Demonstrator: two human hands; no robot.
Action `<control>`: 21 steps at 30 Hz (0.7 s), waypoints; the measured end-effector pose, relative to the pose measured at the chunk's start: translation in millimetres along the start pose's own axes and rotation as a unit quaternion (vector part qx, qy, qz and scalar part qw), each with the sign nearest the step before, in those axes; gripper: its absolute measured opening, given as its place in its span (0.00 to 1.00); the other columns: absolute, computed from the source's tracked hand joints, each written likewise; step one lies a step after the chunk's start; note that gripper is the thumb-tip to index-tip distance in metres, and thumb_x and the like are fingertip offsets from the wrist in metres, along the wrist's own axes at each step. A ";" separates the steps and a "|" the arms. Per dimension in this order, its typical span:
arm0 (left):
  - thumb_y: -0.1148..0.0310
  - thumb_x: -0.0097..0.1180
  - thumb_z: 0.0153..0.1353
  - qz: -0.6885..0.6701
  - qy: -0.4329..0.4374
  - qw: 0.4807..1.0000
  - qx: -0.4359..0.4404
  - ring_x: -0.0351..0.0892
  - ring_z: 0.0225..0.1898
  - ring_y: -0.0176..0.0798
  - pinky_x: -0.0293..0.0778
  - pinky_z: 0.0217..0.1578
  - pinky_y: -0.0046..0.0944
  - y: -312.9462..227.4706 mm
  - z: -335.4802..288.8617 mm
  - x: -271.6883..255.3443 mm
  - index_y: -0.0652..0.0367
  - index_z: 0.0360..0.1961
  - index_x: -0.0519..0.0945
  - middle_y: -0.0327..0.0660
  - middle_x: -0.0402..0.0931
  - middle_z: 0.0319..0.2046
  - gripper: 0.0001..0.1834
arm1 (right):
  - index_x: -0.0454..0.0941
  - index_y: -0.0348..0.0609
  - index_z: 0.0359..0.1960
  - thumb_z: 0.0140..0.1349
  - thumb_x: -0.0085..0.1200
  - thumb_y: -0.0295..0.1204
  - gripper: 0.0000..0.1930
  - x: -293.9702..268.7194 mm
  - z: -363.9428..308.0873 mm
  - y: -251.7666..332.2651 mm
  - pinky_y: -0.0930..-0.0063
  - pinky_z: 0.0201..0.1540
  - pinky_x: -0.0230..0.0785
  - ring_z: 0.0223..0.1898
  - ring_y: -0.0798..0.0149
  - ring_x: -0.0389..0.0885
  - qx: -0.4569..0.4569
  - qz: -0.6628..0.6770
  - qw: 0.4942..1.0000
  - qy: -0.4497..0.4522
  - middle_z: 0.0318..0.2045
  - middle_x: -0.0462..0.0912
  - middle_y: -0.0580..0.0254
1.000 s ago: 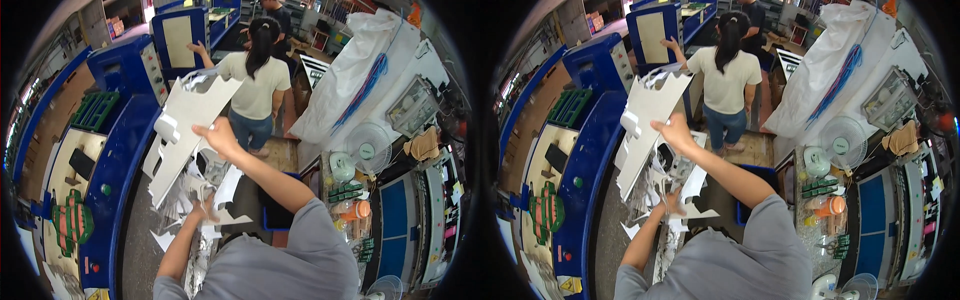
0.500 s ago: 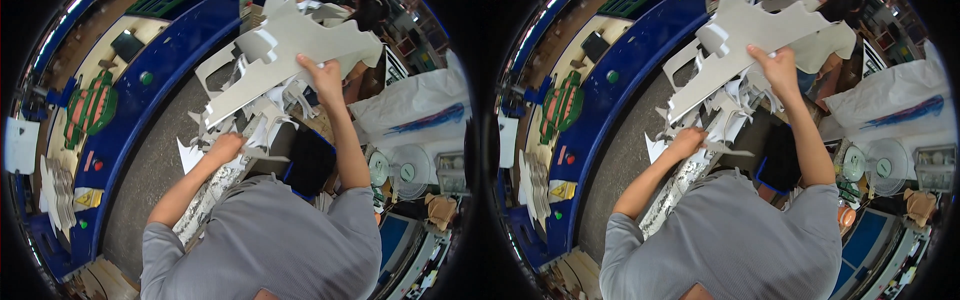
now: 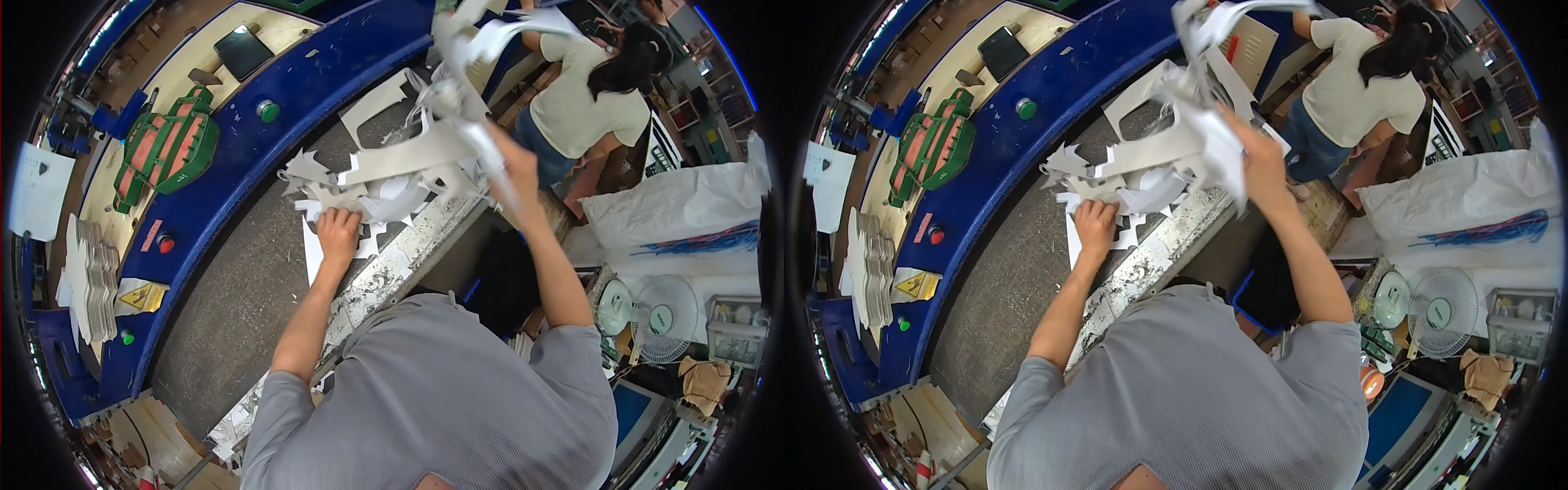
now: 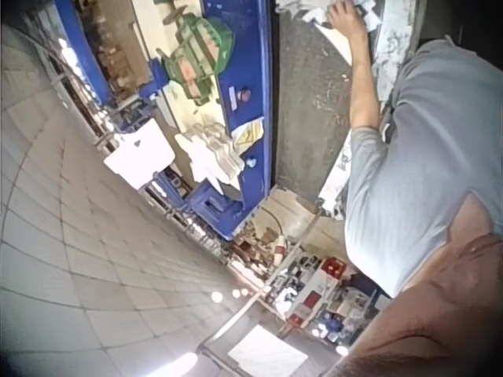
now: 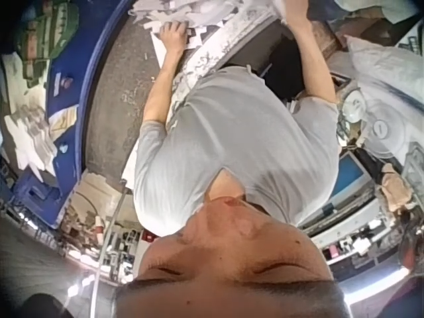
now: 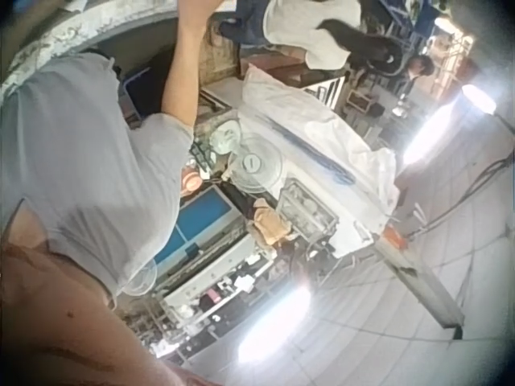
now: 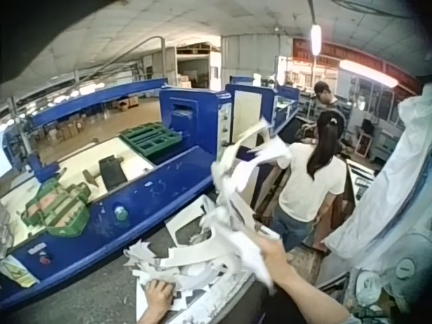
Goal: Using a hydraulic die cutting machine to cut shoe components from sheets of material.
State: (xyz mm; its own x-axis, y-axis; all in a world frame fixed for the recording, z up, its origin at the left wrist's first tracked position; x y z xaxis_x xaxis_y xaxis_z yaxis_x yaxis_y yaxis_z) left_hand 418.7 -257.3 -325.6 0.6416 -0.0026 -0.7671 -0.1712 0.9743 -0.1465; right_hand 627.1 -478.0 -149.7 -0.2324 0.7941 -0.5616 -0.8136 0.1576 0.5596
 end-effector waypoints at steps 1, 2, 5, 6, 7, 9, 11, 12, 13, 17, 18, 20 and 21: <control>0.75 0.58 0.42 -0.019 0.017 1.000 -0.013 0.71 0.34 0.42 0.66 0.34 0.41 -3.4 -8.7 7.9 0.54 0.29 0.81 0.36 0.71 0.26 0.10 | 0.75 0.39 0.53 0.54 0.57 0.21 0.21 11.1 -9.2 -0.5 0.74 0.52 0.70 0.50 0.59 0.80 -0.014 -0.014 1.000 0.024 0.50 0.78 0.48; 0.75 0.57 0.42 -0.036 0.034 0.998 -0.027 0.71 0.35 0.42 0.67 0.37 0.42 -7.2 -16.8 12.1 0.55 0.31 0.81 0.36 0.73 0.27 0.11 | 0.75 0.40 0.53 0.53 0.56 0.21 0.22 24.7 -20.8 -5.7 0.72 0.55 0.69 0.54 0.56 0.77 -0.029 -0.025 0.998 0.048 0.53 0.76 0.47; 0.76 0.57 0.43 -0.046 0.077 0.995 -0.032 0.72 0.47 0.42 0.65 0.52 0.44 -23.4 -26.4 -3.2 0.54 0.37 0.82 0.39 0.76 0.40 0.16 | 0.71 0.46 0.58 0.49 0.55 0.18 0.30 53.3 -56.5 -17.8 0.65 0.51 0.74 0.55 0.55 0.76 -0.073 -0.086 0.988 0.102 0.54 0.75 0.52; 0.75 0.58 0.43 -0.039 0.072 0.996 -0.036 0.71 0.50 0.42 0.63 0.54 0.45 -30.2 -31.7 -14.9 0.53 0.41 0.82 0.40 0.75 0.44 0.19 | 0.71 0.46 0.58 0.47 0.53 0.16 0.31 63.2 -70.5 -21.5 0.64 0.52 0.73 0.56 0.53 0.75 -0.044 -0.083 0.987 0.127 0.55 0.75 0.52; 0.75 0.58 0.43 -0.032 0.071 0.996 -0.041 0.71 0.50 0.42 0.63 0.54 0.45 -32.5 -46.8 -26.9 0.53 0.41 0.82 0.40 0.75 0.44 0.19 | 0.71 0.46 0.58 0.45 0.53 0.15 0.32 74.2 -83.6 -24.6 0.63 0.54 0.72 0.56 0.52 0.74 -0.041 -0.092 0.983 0.154 0.55 0.75 0.52; 0.75 0.59 0.44 -0.015 0.047 0.996 -0.076 0.69 0.52 0.45 0.61 0.56 0.48 -30.8 -80.8 -49.2 0.50 0.49 0.79 0.41 0.73 0.48 0.26 | 0.70 0.47 0.58 0.44 0.52 0.15 0.33 93.4 -99.6 -31.7 0.62 0.55 0.71 0.57 0.51 0.73 -0.039 -0.103 0.977 0.180 0.56 0.74 0.52; 0.72 0.62 0.48 -0.019 0.030 0.980 -0.196 0.64 0.55 0.53 0.58 0.57 0.52 -25.5 -112.7 -58.7 0.50 0.56 0.74 0.50 0.67 0.52 0.29 | 0.69 0.47 0.59 0.43 0.51 0.15 0.35 112.9 -111.8 -33.3 0.61 0.57 0.69 0.58 0.47 0.72 -0.011 -0.101 0.976 0.193 0.57 0.72 0.51; 0.70 0.63 0.50 -0.014 0.024 0.959 -0.284 0.61 0.57 0.56 0.57 0.57 0.53 -24.6 -119.0 -61.9 0.52 0.58 0.72 0.53 0.65 0.53 0.31 | 0.69 0.47 0.59 0.43 0.51 0.15 0.35 122.8 -115.5 -35.6 0.61 0.57 0.69 0.58 0.47 0.72 -0.011 -0.098 0.975 0.197 0.57 0.72 0.51; 0.65 0.66 0.49 -0.031 0.029 0.927 -0.373 0.57 0.59 0.62 0.55 0.58 0.56 -22.9 -113.5 -63.2 0.57 0.63 0.64 0.60 0.60 0.57 0.39 | 0.68 0.47 0.60 0.43 0.51 0.15 0.35 133.6 -121.2 -35.8 0.61 0.57 0.69 0.58 0.47 0.71 -0.003 -0.088 0.974 0.208 0.58 0.72 0.50; 0.60 0.68 0.47 -0.038 0.049 0.854 -0.517 0.57 0.59 0.64 0.53 0.61 0.55 -4.1 -103.3 -45.4 0.63 0.66 0.55 0.65 0.59 0.58 0.48 | 0.66 0.48 0.62 0.45 0.53 0.17 0.36 156.1 -138.2 -30.7 0.60 0.58 0.68 0.58 0.44 0.71 -0.017 -0.096 0.969 0.228 0.58 0.71 0.47; 0.62 0.68 0.48 -0.091 0.031 0.822 -0.562 0.62 0.56 0.59 0.57 0.59 0.52 5.4 -101.5 -41.6 0.63 0.66 0.54 0.62 0.63 0.56 0.48 | 0.65 0.48 0.63 0.45 0.54 0.18 0.37 156.8 -137.0 -31.1 0.60 0.57 0.68 0.58 0.45 0.70 -0.008 -0.094 0.967 0.239 0.59 0.70 0.48; 0.64 0.67 0.48 -0.142 0.013 0.783 -0.605 0.67 0.54 0.55 0.60 0.58 0.48 11.6 -94.4 -41.6 0.63 0.66 0.53 0.60 0.66 0.54 0.48 | 0.62 0.47 0.64 0.46 0.56 0.21 0.38 152.7 -135.3 -29.2 0.60 0.59 0.67 0.60 0.44 0.67 -0.004 -0.096 0.956 0.278 0.60 0.67 0.46; 0.67 0.65 0.48 -0.227 0.011 0.726 -0.650 0.71 0.48 0.51 0.65 0.53 0.44 10.2 -87.6 -43.2 0.64 0.67 0.51 0.56 0.69 0.51 0.48 | 0.59 0.45 0.65 0.47 0.58 0.23 0.39 152.5 -135.7 -28.1 0.60 0.60 0.65 0.62 0.43 0.64 0.004 -0.101 0.945 0.312 0.62 0.64 0.45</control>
Point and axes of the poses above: each hand's wrist, its own z-axis towards the middle knuckle, its own x-axis out of the palm, y = z × x, the point moved 1 cm from there along z, towards the middle knuckle
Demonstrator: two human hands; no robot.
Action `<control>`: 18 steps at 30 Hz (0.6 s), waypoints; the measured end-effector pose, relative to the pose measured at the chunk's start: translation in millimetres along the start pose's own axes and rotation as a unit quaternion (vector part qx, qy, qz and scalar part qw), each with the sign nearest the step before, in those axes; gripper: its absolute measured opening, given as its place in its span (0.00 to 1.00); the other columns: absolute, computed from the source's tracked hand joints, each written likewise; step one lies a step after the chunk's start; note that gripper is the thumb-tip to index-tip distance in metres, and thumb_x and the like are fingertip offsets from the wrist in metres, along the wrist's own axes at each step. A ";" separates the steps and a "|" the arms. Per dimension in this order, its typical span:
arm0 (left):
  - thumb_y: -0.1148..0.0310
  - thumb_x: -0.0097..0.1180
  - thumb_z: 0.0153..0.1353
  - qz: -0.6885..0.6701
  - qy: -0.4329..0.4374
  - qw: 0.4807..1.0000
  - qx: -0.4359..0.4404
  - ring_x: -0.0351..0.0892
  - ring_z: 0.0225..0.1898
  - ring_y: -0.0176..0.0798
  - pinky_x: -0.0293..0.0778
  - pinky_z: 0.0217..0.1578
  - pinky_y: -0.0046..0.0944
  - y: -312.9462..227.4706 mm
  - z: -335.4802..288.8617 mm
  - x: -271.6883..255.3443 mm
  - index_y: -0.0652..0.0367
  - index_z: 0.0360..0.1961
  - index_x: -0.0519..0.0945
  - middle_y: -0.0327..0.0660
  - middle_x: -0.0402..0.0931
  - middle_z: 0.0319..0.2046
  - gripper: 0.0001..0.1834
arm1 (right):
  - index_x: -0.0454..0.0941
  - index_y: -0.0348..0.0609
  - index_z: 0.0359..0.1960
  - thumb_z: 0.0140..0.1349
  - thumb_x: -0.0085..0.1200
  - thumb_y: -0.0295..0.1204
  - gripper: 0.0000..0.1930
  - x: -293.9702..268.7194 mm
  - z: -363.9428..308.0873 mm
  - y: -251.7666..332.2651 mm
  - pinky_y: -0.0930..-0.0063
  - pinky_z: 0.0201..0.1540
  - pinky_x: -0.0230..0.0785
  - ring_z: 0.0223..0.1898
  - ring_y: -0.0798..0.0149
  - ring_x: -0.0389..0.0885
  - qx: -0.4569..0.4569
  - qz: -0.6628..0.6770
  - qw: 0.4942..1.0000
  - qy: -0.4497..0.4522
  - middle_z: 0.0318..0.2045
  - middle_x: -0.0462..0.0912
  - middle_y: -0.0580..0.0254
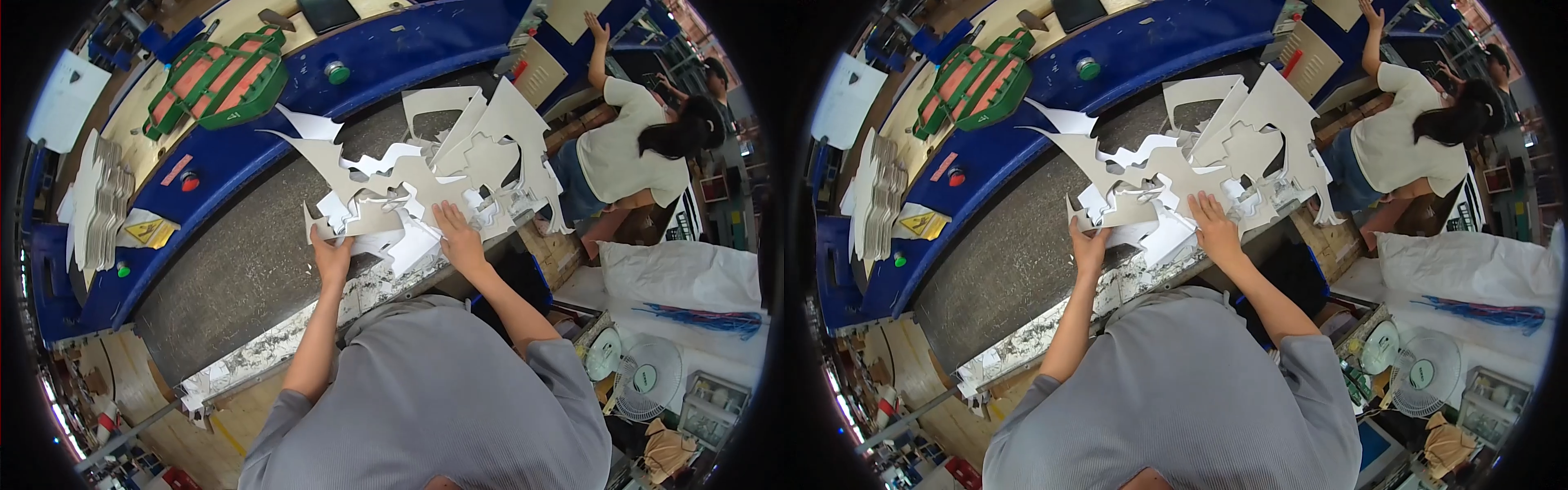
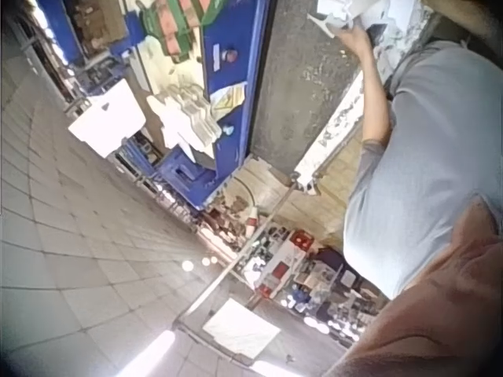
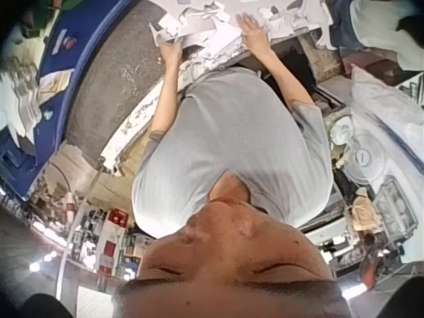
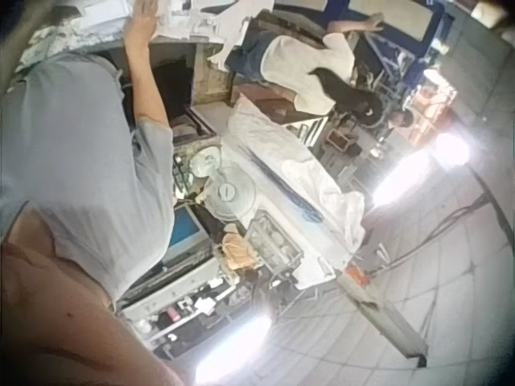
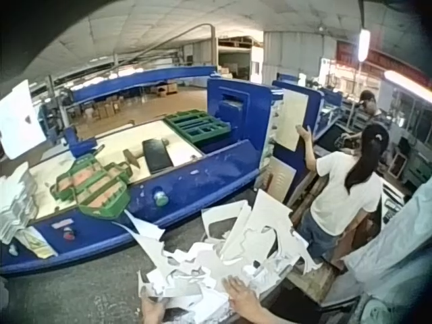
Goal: Using a hydraulic die cutting machine to cut shoe components from sheets of material.
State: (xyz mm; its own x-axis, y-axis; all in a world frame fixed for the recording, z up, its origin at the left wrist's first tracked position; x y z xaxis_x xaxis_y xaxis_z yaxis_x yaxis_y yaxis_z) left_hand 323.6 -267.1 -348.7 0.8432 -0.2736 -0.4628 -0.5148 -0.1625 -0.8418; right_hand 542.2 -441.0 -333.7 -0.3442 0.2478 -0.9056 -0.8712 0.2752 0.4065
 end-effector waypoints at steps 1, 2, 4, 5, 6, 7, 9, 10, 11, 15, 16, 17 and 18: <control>0.69 0.64 0.48 -0.078 0.045 0.994 -0.065 0.76 0.43 0.46 0.70 0.48 0.41 -6.1 1.0 1.3 0.65 0.67 0.48 0.52 0.72 0.48 0.48 | 0.59 0.45 0.65 0.47 0.58 0.23 0.39 1.4 -0.4 1.5 0.60 0.60 0.65 0.62 0.43 0.64 -0.003 0.001 1.000 0.001 0.62 0.64 0.45; 0.71 0.64 0.48 -0.096 0.051 0.990 -0.088 0.75 0.42 0.42 0.70 0.43 0.39 -4.7 6.4 2.9 0.60 0.68 0.43 0.49 0.72 0.46 0.51 | 0.55 0.41 0.67 0.47 0.62 0.28 0.43 3.2 -1.6 3.9 0.57 0.63 0.60 0.65 0.40 0.59 -0.018 -0.012 1.000 0.008 0.64 0.59 0.41; 0.71 0.63 0.48 -0.132 0.085 0.979 -0.132 0.75 0.41 0.40 0.69 0.40 0.38 -21.0 1.1 0.0 0.57 0.68 0.43 0.48 0.72 0.45 0.51 | 0.50 0.38 0.68 0.46 0.65 0.33 0.48 3.1 -5.5 9.8 0.54 0.65 0.55 0.67 0.38 0.53 -0.026 -0.024 0.999 0.015 0.66 0.53 0.37; 0.72 0.63 0.48 -0.170 0.117 0.963 -0.176 0.75 0.41 0.37 0.68 0.37 0.36 -28.6 -3.7 -2.7 0.54 0.68 0.42 0.47 0.72 0.44 0.51 | 0.46 0.35 0.68 0.43 0.68 0.38 0.54 -3.7 -5.9 20.6 0.50 0.67 0.49 0.68 0.34 0.47 -0.021 -0.020 0.999 0.037 0.67 0.47 0.33; 0.72 0.63 0.48 -0.167 0.118 0.963 -0.177 0.75 0.41 0.37 0.68 0.37 0.36 -23.2 -4.0 -1.3 0.54 0.68 0.42 0.47 0.72 0.44 0.51 | 0.42 0.32 0.68 0.39 0.71 0.43 0.60 -5.7 -6.2 28.1 0.46 0.68 0.43 0.68 0.31 0.41 -0.015 -0.015 0.998 0.060 0.67 0.41 0.29; 0.72 0.62 0.49 -0.179 0.084 0.966 -0.166 0.74 0.39 0.35 0.67 0.35 0.35 -14.6 -5.0 0.9 0.52 0.67 0.43 0.46 0.72 0.43 0.50 | 0.42 0.32 0.68 0.39 0.71 0.43 0.60 -4.7 -7.7 31.9 0.46 0.68 0.43 0.68 0.31 0.41 -0.012 -0.013 0.998 0.059 0.67 0.41 0.29; 0.72 0.62 0.49 -0.186 0.055 0.969 -0.154 0.74 0.37 0.33 0.66 0.33 0.34 0.1 -11.6 3.1 0.50 0.67 0.44 0.45 0.72 0.42 0.48 | 0.39 0.31 0.68 0.31 0.73 0.49 0.68 -1.7 -10.2 35.7 0.41 0.68 0.36 0.68 0.28 0.36 -0.017 -0.017 0.998 0.056 0.67 0.36 0.26; 0.73 0.62 0.49 -0.176 0.029 0.973 -0.147 0.72 0.38 0.36 0.67 0.38 0.36 8.9 -18.5 0.9 0.53 0.66 0.45 0.46 0.69 0.44 0.47 | 0.39 0.31 0.68 0.31 0.73 0.49 0.68 0.3 -10.1 35.0 0.41 0.68 0.36 0.68 0.28 0.36 -0.014 -0.015 0.998 0.055 0.67 0.36 0.26; 0.74 0.62 0.48 -0.167 0.002 0.976 -0.140 0.71 0.38 0.38 0.68 0.43 0.38 19.9 -24.4 -2.7 0.56 0.65 0.47 0.47 0.67 0.45 0.46 | 0.40 0.32 0.68 0.29 0.74 0.50 0.69 1.7 -10.0 36.6 0.42 0.68 0.37 0.68 0.28 0.37 -0.017 -0.046 0.997 0.068 0.67 0.38 0.26; 0.71 0.63 0.49 -0.186 0.022 0.956 -0.225 0.71 0.30 0.31 0.67 0.26 0.31 24.2 -23.7 -1.8 0.55 0.61 0.53 0.37 0.73 0.34 0.40 | 0.41 0.35 0.69 0.26 0.74 0.51 0.70 9.2 -7.6 34.5 0.42 0.68 0.38 0.68 0.27 0.40 -0.008 -0.083 0.994 0.070 0.67 0.40 0.26; 0.71 0.63 0.51 -0.175 0.012 0.956 -0.237 0.72 0.29 0.31 0.67 0.25 0.30 18.3 -21.7 -1.7 0.59 0.54 0.66 0.37 0.75 0.31 0.29 | 0.41 0.35 0.69 0.26 0.74 0.51 0.70 11.4 -4.6 33.5 0.42 0.68 0.38 0.68 0.27 0.40 -0.010 -0.083 0.994 0.070 0.67 0.40 0.26; 0.71 0.63 0.51 -0.177 0.011 0.955 -0.236 0.72 0.29 0.31 0.67 0.25 0.30 17.3 -18.8 -1.2 0.59 0.54 0.66 0.37 0.75 0.31 0.29 | 0.40 0.36 0.69 0.27 0.74 0.50 0.70 14.1 -1.9 32.5 0.41 0.68 0.37 0.68 0.27 0.38 -0.021 -0.081 0.994 0.063 0.67 0.38 0.25; 0.70 0.63 0.53 -0.201 0.073 0.951 -0.226 0.73 0.28 0.30 0.68 0.25 0.30 15.2 -16.0 -0.8 0.59 0.49 0.71 0.37 0.76 0.31 0.23 | 0.39 0.37 0.70 0.27 0.74 0.49 0.70 15.2 -0.2 31.2 0.40 0.68 0.36 0.68 0.26 0.36 -0.031 -0.079 0.995 0.056 0.67 0.37 0.25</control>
Point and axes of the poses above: each hand's wrist, its own z-axis towards the middle knuckle, its own x-axis out of the palm, y = z × x, the point moved 1 cm from there along z, towards the middle knuckle
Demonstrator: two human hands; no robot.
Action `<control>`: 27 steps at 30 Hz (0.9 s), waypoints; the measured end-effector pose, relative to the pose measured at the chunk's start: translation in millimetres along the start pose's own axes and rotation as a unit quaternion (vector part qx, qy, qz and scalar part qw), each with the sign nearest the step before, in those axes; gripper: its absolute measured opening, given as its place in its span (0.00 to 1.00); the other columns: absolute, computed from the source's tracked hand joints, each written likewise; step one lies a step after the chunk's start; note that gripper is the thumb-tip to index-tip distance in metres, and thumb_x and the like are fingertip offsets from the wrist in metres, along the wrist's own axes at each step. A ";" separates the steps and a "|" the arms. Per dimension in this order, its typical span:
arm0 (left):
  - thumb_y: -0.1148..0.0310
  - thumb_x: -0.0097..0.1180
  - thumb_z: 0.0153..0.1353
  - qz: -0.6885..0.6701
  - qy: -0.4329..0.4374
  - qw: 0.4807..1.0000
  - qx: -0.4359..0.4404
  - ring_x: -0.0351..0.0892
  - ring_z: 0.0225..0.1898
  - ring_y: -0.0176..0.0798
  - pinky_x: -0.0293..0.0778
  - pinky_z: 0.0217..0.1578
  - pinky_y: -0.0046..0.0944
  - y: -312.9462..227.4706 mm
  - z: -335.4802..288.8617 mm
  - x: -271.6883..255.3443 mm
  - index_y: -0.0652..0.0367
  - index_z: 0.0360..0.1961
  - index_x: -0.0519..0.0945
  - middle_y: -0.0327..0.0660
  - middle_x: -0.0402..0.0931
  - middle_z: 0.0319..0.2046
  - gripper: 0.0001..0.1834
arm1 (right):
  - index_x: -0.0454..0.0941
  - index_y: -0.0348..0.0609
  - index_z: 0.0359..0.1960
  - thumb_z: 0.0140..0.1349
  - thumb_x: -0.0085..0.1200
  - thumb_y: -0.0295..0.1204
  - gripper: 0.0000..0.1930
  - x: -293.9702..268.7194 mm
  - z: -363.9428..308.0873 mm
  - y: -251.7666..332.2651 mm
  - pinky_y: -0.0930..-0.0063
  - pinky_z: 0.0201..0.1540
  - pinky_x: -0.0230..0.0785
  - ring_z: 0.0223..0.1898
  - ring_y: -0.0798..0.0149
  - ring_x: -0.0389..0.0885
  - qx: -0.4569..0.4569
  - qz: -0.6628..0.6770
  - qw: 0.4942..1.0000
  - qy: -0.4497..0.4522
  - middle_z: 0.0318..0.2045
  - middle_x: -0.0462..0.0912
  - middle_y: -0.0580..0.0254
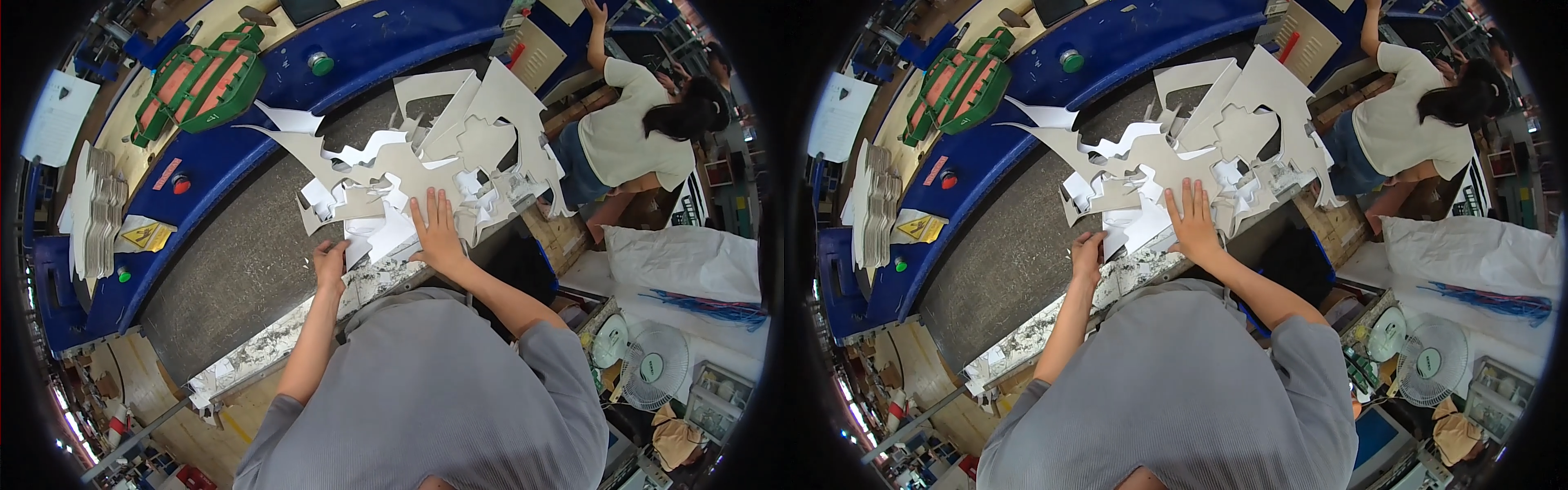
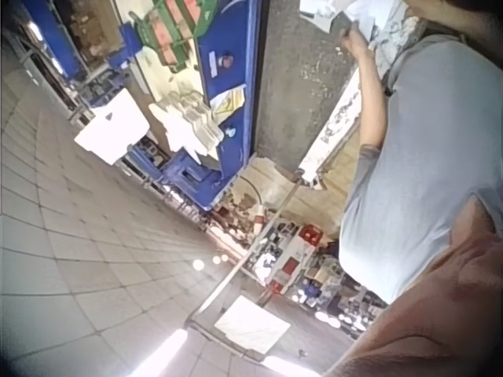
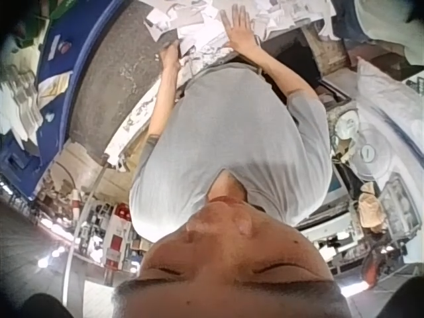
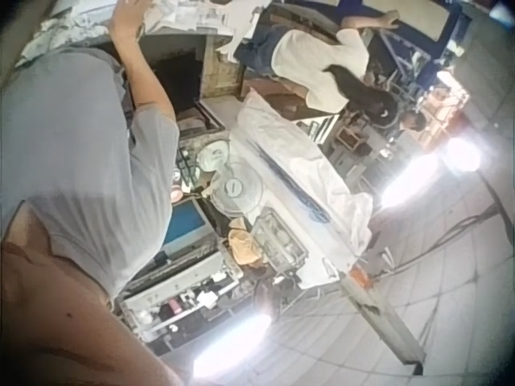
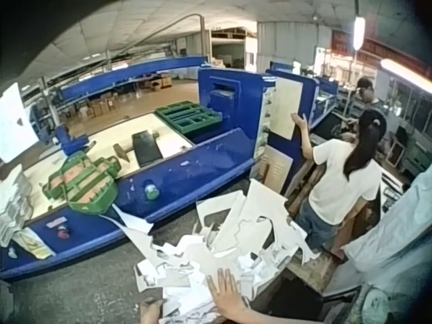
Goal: Using a hydraulic die cutting machine to cut shoe components from sheets of material.
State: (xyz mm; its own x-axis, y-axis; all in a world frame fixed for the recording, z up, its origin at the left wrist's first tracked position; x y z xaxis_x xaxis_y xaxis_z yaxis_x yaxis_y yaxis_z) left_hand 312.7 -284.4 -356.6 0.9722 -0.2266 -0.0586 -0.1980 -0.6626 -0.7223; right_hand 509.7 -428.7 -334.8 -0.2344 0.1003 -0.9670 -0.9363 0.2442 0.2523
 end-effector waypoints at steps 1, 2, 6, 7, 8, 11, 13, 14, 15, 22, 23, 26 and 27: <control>0.69 0.62 0.54 -0.007 0.064 0.998 -0.002 0.74 0.27 0.30 0.69 0.25 0.31 -0.7 1.6 -0.7 0.60 0.44 0.76 0.37 0.77 0.30 0.16 | 0.39 0.37 0.70 0.27 0.74 0.49 0.70 -0.6 2.0 0.1 0.40 0.68 0.36 0.68 0.26 0.36 -0.002 0.001 1.000 0.001 0.67 0.37 0.25; 0.69 0.62 0.54 -0.008 0.062 0.998 -0.002 0.74 0.27 0.30 0.69 0.25 0.31 0.3 2.0 -0.8 0.60 0.44 0.76 0.37 0.77 0.30 0.16 | 0.40 0.39 0.70 0.27 0.74 0.49 0.69 -1.6 3.6 -0.2 0.40 0.68 0.37 0.68 0.26 0.37 -0.005 0.000 1.000 0.003 0.67 0.37 0.25; 0.69 0.59 0.60 -0.003 0.161 0.984 -0.076 0.78 0.28 0.32 0.75 0.25 0.28 6.1 3.2 9.4 0.63 0.40 0.78 0.39 0.79 0.32 0.10 | 0.43 0.42 0.70 0.26 0.75 0.48 0.68 -13.1 6.5 1.0 0.40 0.66 0.42 0.67 0.27 0.41 -0.030 -0.028 0.998 0.041 0.66 0.40 0.25; 0.69 0.59 0.60 -0.003 0.163 0.984 -0.076 0.78 0.28 0.32 0.75 0.25 0.28 4.0 5.4 8.1 0.63 0.40 0.78 0.39 0.79 0.32 0.10 | 0.43 0.42 0.70 0.26 0.75 0.48 0.68 -12.5 5.5 -0.9 0.40 0.66 0.42 0.67 0.27 0.41 -0.028 -0.029 0.998 0.040 0.66 0.40 0.25; 0.70 0.57 0.61 -0.008 0.208 0.972 -0.113 0.78 0.28 0.33 0.76 0.26 0.29 0.0 9.0 5.2 0.61 0.40 0.78 0.38 0.79 0.32 0.09 | 0.44 0.42 0.70 0.29 0.74 0.45 0.65 -10.5 5.5 -3.3 0.40 0.66 0.43 0.67 0.27 0.42 -0.038 -0.032 0.999 0.023 0.66 0.41 0.25; 0.70 0.56 0.61 -0.053 0.277 0.944 -0.170 0.78 0.28 0.34 0.77 0.29 0.31 -4.7 14.6 6.0 0.60 0.42 0.77 0.38 0.79 0.34 0.09 | 0.45 0.42 0.70 0.32 0.72 0.37 0.61 -6.1 8.8 -10.5 0.41 0.66 0.45 0.66 0.27 0.46 -0.059 -0.056 0.997 -0.016 0.66 0.44 0.25; 0.70 0.57 0.61 -0.093 0.302 0.930 -0.190 0.79 0.29 0.34 0.78 0.31 0.33 -11.1 13.1 10.1 0.61 0.42 0.77 0.39 0.79 0.35 0.10 | 0.45 0.42 0.70 0.34 0.70 0.32 0.59 -3.9 10.7 -16.5 0.42 0.65 0.46 0.66 0.27 0.47 -0.070 -0.076 0.994 -0.037 0.65 0.45 0.25; 0.69 0.57 0.61 -0.099 0.315 0.925 -0.190 0.79 0.31 0.35 0.78 0.34 0.34 -16.3 10.0 13.3 0.61 0.42 0.76 0.39 0.80 0.36 0.10 | 0.46 0.41 0.69 0.36 0.67 0.28 0.56 -3.0 10.8 -20.0 0.44 0.65 0.48 0.65 0.28 0.49 -0.076 -0.057 0.994 -0.057 0.65 0.47 0.26; 0.69 0.57 0.61 -0.105 0.327 0.920 -0.191 0.80 0.33 0.35 0.78 0.37 0.36 -20.9 6.4 16.5 0.61 0.42 0.76 0.39 0.80 0.37 0.10 | 0.47 0.40 0.69 0.37 0.63 0.24 0.53 -1.9 11.5 -23.2 0.45 0.65 0.49 0.65 0.29 0.51 -0.083 -0.039 0.993 -0.077 0.65 0.49 0.27; 0.63 0.51 0.66 -0.157 0.389 0.904 -0.081 0.78 0.49 0.39 0.75 0.47 0.38 -71.7 -22.4 43.1 0.64 0.55 0.70 0.44 0.77 0.47 0.20 | 0.58 0.37 0.63 0.38 0.53 0.16 0.42 -22.2 41.8 -44.0 0.59 0.50 0.74 0.55 0.40 0.72 -0.073 -0.004 0.993 -0.098 0.57 0.69 0.36; 0.54 0.46 0.68 -0.150 0.437 0.886 -0.036 0.73 0.55 0.41 0.71 0.53 0.41 -80.1 -29.3 44.3 0.66 0.59 0.66 0.48 0.73 0.54 0.28 | 0.58 0.37 0.63 0.38 0.53 0.16 0.42 -37.3 45.0 -47.0 0.59 0.50 0.74 0.55 0.40 0.72 -0.070 -0.008 0.993 -0.099 0.57 0.69 0.36; 0.44 0.40 0.66 -0.164 0.622 0.765 0.020 0.66 0.61 0.43 0.66 0.58 0.42 -86.1 -46.5 42.3 0.69 0.64 0.60 0.52 0.64 0.61 0.38 | 0.63 0.41 0.60 0.40 0.55 0.18 0.38 -83.1 55.0 -59.4 0.57 0.40 0.78 0.39 0.46 0.82 -0.046 0.100 0.987 -0.115 0.49 0.76 0.41; 0.42 0.39 0.65 -0.142 0.663 0.734 0.034 0.65 0.61 0.44 0.65 0.59 0.42 -80.4 -44.1 36.9 0.69 0.64 0.59 0.52 0.62 0.62 0.40 | 0.63 0.41 0.60 0.40 0.55 0.18 0.38 -100.1 57.0 -64.7 0.57 0.40 0.78 0.39 0.46 0.82 -0.044 0.095 0.987 -0.119 0.49 0.76 0.41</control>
Point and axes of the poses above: each hand's wrist, its own z-axis towards the middle knuckle, its own x-axis out of the palm, y = z × x, the point moved 1 cm from there along z, towards the middle knuckle
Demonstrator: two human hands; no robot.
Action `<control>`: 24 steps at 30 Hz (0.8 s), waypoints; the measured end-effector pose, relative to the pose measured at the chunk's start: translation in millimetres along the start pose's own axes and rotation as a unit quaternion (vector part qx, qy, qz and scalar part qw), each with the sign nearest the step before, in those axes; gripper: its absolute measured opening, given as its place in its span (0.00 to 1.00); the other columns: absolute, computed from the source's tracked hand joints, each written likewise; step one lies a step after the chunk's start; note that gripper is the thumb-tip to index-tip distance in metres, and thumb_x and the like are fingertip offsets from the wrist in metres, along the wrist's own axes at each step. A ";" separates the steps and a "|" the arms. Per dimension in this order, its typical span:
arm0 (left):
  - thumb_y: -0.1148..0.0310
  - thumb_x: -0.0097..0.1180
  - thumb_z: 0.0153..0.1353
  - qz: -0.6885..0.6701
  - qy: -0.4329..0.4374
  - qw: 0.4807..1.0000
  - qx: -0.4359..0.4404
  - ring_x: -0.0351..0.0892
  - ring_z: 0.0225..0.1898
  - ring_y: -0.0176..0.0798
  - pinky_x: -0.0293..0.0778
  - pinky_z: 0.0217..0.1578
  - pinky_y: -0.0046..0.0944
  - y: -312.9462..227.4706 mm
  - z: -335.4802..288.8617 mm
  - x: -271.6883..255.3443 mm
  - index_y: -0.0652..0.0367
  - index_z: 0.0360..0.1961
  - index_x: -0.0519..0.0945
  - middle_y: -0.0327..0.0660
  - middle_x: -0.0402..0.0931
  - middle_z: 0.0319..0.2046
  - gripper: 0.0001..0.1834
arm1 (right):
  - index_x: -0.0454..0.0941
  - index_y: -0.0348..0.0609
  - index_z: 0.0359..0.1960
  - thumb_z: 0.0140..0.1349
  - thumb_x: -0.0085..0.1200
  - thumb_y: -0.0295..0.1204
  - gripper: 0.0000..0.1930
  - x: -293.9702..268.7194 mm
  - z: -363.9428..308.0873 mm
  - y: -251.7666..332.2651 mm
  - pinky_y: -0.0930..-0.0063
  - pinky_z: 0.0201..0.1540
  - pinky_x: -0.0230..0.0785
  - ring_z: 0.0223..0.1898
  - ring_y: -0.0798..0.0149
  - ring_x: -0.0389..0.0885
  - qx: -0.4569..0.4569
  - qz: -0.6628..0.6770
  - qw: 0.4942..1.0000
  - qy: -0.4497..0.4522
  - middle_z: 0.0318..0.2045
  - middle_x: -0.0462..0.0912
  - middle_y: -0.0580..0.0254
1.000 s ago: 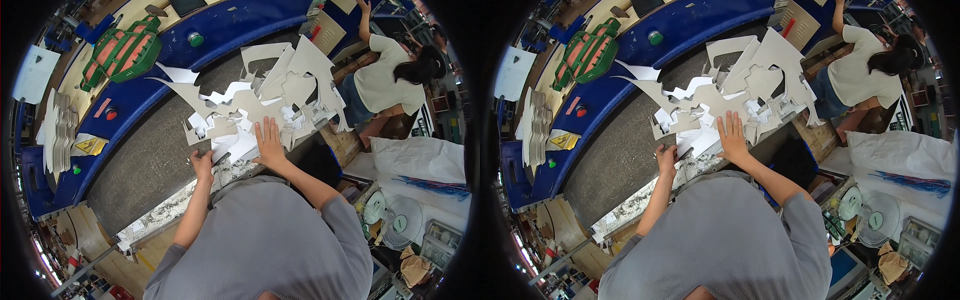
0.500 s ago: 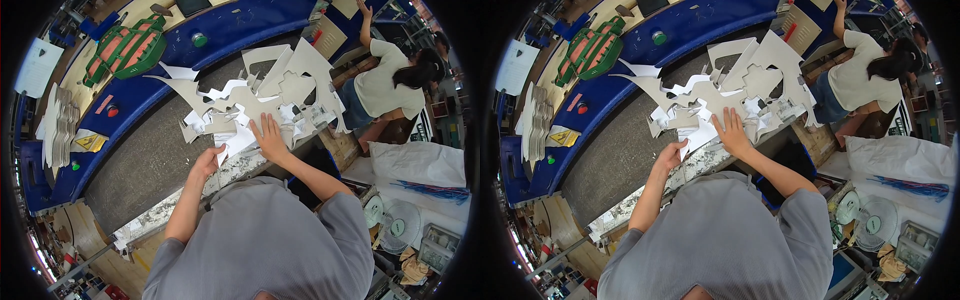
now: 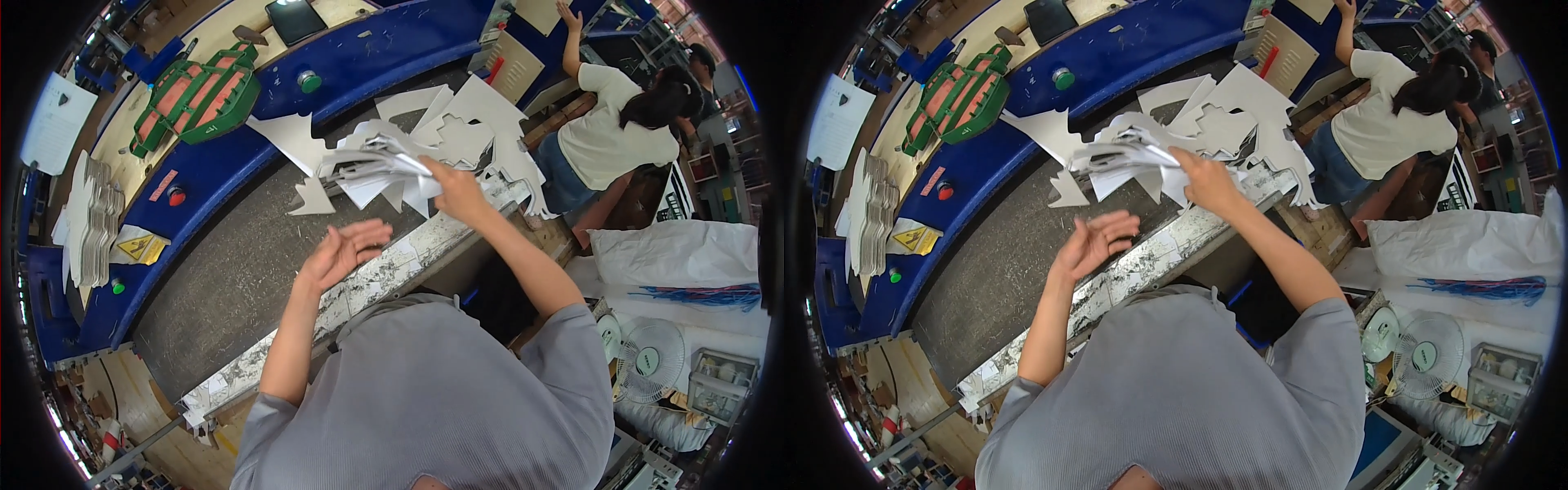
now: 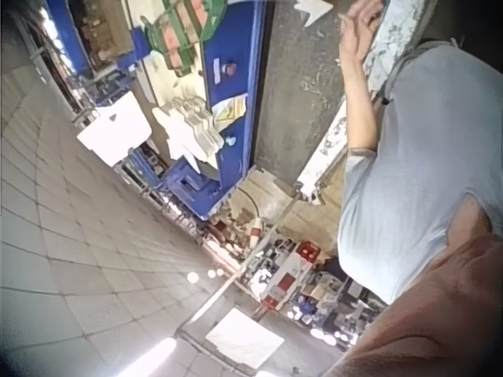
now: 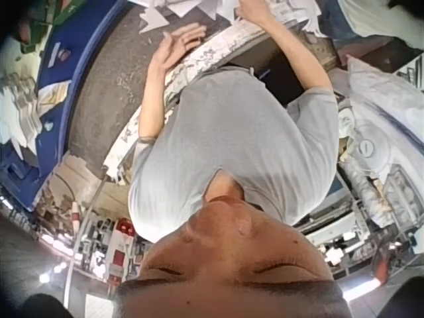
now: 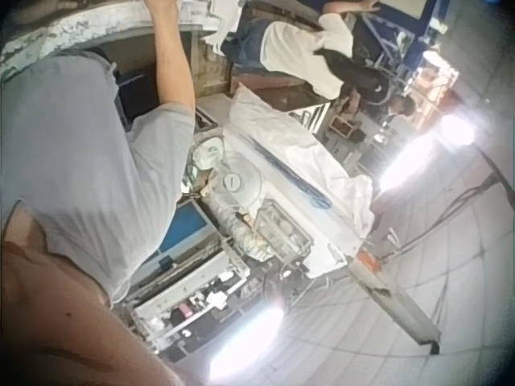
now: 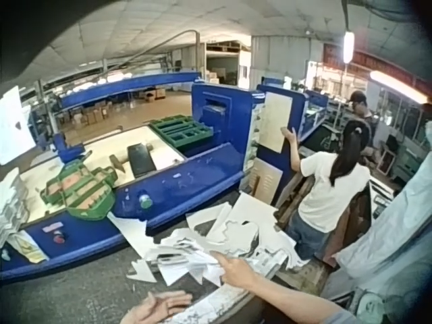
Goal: Using a hydraulic die cutting machine to cut shoe components from sheets of material.
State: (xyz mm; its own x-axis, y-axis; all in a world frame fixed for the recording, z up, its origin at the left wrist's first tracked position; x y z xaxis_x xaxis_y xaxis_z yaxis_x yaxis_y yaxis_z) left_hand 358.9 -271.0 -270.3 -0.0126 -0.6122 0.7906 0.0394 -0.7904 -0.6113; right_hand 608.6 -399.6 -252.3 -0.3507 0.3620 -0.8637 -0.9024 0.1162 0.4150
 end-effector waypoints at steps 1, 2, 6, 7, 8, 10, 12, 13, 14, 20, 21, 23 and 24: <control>0.43 0.40 0.65 0.030 -0.018 0.999 -0.035 0.66 0.61 0.44 0.66 0.58 0.40 5.2 -4.5 -0.5 0.70 0.64 0.59 0.52 0.64 0.61 0.40 | 0.66 0.42 0.59 0.40 0.54 0.18 0.36 -21.4 6.9 1.2 0.58 0.39 0.78 0.36 0.46 0.82 0.018 0.002 1.000 -0.005 0.44 0.79 0.42; 0.47 0.44 0.67 0.083 -0.056 0.993 -0.066 0.72 0.56 0.41 0.70 0.55 0.37 13.8 -8.0 -6.2 0.68 0.63 0.61 0.51 0.69 0.58 0.36 | 0.68 0.42 0.58 0.41 0.53 0.17 0.34 -43.0 14.1 3.7 0.59 0.38 0.78 0.34 0.45 0.83 0.033 0.005 0.999 -0.010 0.38 0.81 0.42; 0.62 0.50 0.66 0.150 -0.299 0.931 -0.144 0.78 0.46 0.34 0.73 0.46 0.29 55.8 20.1 -31.8 0.63 0.58 0.69 0.44 0.77 0.49 0.23 | 0.76 0.40 0.47 0.49 0.54 0.20 0.20 -129.7 45.8 11.0 0.60 0.34 0.75 0.29 0.44 0.82 0.052 0.037 0.992 -0.112 0.27 0.81 0.41; 0.62 0.50 0.66 0.145 -0.394 0.903 -0.088 0.79 0.44 0.34 0.75 0.43 0.30 64.0 30.7 -44.3 0.63 0.56 0.71 0.43 0.78 0.47 0.21 | 0.78 0.38 0.43 0.52 0.54 0.22 0.15 -146.5 53.5 18.7 0.60 0.32 0.73 0.28 0.44 0.82 0.053 0.057 0.988 -0.137 0.25 0.80 0.40; 0.62 0.51 0.65 0.137 -0.481 0.865 -0.032 0.81 0.42 0.35 0.77 0.40 0.32 69.0 41.8 -55.2 0.62 0.54 0.73 0.42 0.78 0.44 0.20 | 0.78 0.36 0.41 0.56 0.55 0.26 0.11 -160.2 58.6 27.5 0.60 0.31 0.71 0.29 0.43 0.81 0.089 0.032 0.986 -0.140 0.26 0.80 0.39; 0.62 0.50 0.65 0.094 -0.511 0.852 -0.068 0.81 0.38 0.34 0.76 0.34 0.32 74.7 71.4 -69.9 0.60 0.51 0.74 0.40 0.79 0.40 0.18 | 0.74 0.34 0.32 0.60 0.56 0.29 0.09 -156.7 59.8 9.4 0.67 0.22 0.61 0.14 0.59 0.67 0.025 0.019 0.974 -0.223 0.14 0.71 0.52; 0.62 0.50 0.64 0.049 -0.539 0.835 -0.100 0.81 0.34 0.33 0.75 0.29 0.32 75.4 91.2 -73.9 0.58 0.49 0.76 0.37 0.80 0.37 0.16 | 0.74 0.34 0.32 0.60 0.56 0.29 0.09 -152.3 51.0 1.1 0.67 0.22 0.61 0.14 0.59 0.66 0.030 0.027 0.971 -0.235 0.14 0.70 0.52; 0.60 0.52 0.63 0.076 -0.536 0.831 -0.129 0.81 0.31 0.32 0.71 0.25 0.32 76.5 98.3 -75.2 0.56 0.46 0.76 0.36 0.80 0.34 0.15 | 0.74 0.34 0.33 0.60 0.56 0.29 0.09 -148.3 45.1 -3.9 0.67 0.21 0.61 0.14 0.59 0.66 0.040 0.042 0.968 -0.242 0.13 0.70 0.53; 0.59 0.53 0.62 0.102 -0.534 0.825 -0.156 0.80 0.28 0.31 0.67 0.21 0.31 76.7 102.5 -77.2 0.54 0.43 0.77 0.34 0.80 0.32 0.14 | 0.74 0.34 0.34 0.60 0.56 0.29 0.09 -144.2 39.2 -5.5 0.68 0.22 0.61 0.14 0.58 0.66 0.059 0.046 0.967 -0.244 0.13 0.70 0.53; 0.60 0.64 0.49 0.133 -0.579 0.790 -0.154 0.68 0.28 0.34 0.62 0.25 0.39 72.1 129.2 -64.2 0.61 0.38 0.79 0.39 0.75 0.30 0.19 | 0.67 0.35 0.25 0.59 0.57 0.29 0.13 -120.1 25.5 -1.0 0.67 0.19 0.58 0.13 0.58 0.64 0.093 0.051 0.962 -0.252 0.11 0.67 0.52; 0.60 0.64 0.49 0.153 -0.575 0.787 -0.161 0.70 0.28 0.37 0.65 0.28 0.41 69.3 133.9 -59.7 0.61 0.39 0.78 0.40 0.76 0.30 0.20 | 0.65 0.35 0.23 0.59 0.57 0.29 0.15 -117.9 24.9 -1.1 0.67 0.19 0.57 0.12 0.58 0.64 0.084 0.048 0.959 -0.267 0.11 0.66 0.52; 0.60 0.65 0.48 0.176 -0.570 0.784 -0.172 0.72 0.29 0.41 0.69 0.30 0.42 69.1 134.3 -56.1 0.61 0.40 0.78 0.42 0.76 0.30 0.20 | 0.66 0.36 0.23 0.59 0.58 0.29 0.14 -120.5 21.1 0.7 0.67 0.19 0.56 0.12 0.59 0.62 0.093 0.056 0.955 -0.277 0.10 0.64 0.52; 0.60 0.66 0.47 0.385 -0.510 0.756 -0.139 0.73 0.36 0.46 0.69 0.38 0.45 66.2 128.8 -54.2 0.60 0.45 0.76 0.45 0.76 0.37 0.24 | 0.66 0.36 0.23 0.59 0.58 0.29 0.14 -119.1 18.8 -3.3 0.67 0.19 0.56 0.12 0.59 0.62 0.097 0.055 0.954 -0.280 0.10 0.64 0.52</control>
State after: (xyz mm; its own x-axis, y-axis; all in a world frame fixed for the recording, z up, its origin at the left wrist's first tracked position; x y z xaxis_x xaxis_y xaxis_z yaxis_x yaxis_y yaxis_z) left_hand 490.9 -287.1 -349.2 0.6907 -0.6685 -0.2759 -0.5709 -0.2698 -0.7754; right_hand 658.1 -425.7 -145.4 -0.2034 0.8121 -0.5469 -0.7859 0.1976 0.5859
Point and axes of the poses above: each hand's wrist, its own z-axis towards the middle knuckle, its own x-axis out of the palm, y = z × x, the point moved 1 cm from there along z, towards the middle knuckle
